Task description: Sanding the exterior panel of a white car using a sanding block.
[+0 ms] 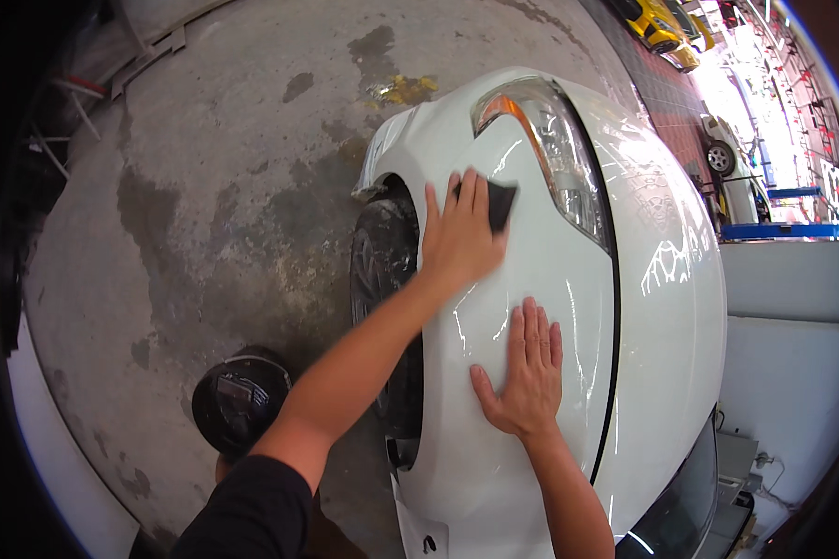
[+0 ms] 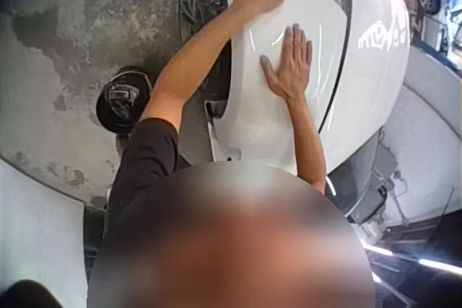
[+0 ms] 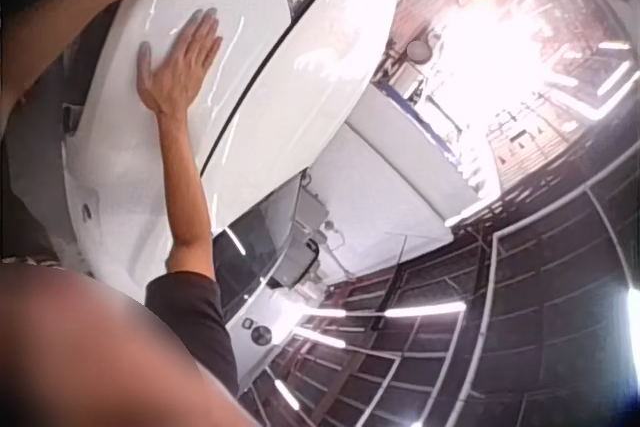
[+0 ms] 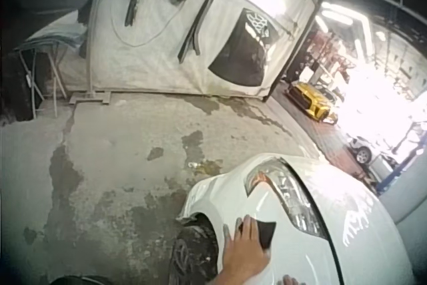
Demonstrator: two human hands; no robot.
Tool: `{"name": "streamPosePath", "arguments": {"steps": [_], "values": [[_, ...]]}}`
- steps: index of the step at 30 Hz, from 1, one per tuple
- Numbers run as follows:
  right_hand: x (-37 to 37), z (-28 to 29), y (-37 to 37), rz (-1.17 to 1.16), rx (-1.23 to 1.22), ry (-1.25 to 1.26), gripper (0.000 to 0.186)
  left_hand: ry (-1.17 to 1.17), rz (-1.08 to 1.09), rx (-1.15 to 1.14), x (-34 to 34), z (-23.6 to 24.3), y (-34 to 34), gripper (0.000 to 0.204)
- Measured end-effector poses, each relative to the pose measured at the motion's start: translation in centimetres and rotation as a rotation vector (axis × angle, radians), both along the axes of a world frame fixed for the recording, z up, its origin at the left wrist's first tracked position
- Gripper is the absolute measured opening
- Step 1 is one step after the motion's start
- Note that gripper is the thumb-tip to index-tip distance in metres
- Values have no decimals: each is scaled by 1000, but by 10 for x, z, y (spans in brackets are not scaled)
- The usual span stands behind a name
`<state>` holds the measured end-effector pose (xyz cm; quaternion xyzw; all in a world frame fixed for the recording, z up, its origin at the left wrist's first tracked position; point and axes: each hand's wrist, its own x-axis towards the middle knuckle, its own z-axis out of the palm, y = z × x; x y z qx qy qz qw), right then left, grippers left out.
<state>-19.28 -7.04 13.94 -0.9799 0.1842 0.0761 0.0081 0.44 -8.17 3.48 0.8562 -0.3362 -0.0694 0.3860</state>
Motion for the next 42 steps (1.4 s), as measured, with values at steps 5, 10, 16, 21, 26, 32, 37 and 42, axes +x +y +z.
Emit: {"name": "streamPosePath", "arguments": {"steps": [5, 10, 16, 21, 26, 32, 37, 42], "values": [[7, -2, 5, 35, -42, -22, 88, 63, 60, -23, -2, 8, 5, 86], [4, -8, 5, 59, -48, -31, 87, 80, 119, -20, 38, -10, -25, 79], [7, -10, 6, 72, -61, -63, 86, 95, 71, -64, -11, -4, 31, 84], [0, -16, 5, 64, -53, -61, 85, 160, 175, 44, 18, -14, 1, 84], [-1, -8, 0, 53, -86, -54, 85, 240, 149, -144, -86, 8, 70, 93], [4, -17, 6, 78, -51, -55, 85, 234, 313, -49, -20, -10, 19, 91], [-2, -10, -2, 56, -87, -56, 85, 289, 217, -70, -74, 14, 62, 86], [2, -16, 7, 63, -44, -61, 85, 278, 299, -3, -26, -1, 29, 92]]}}
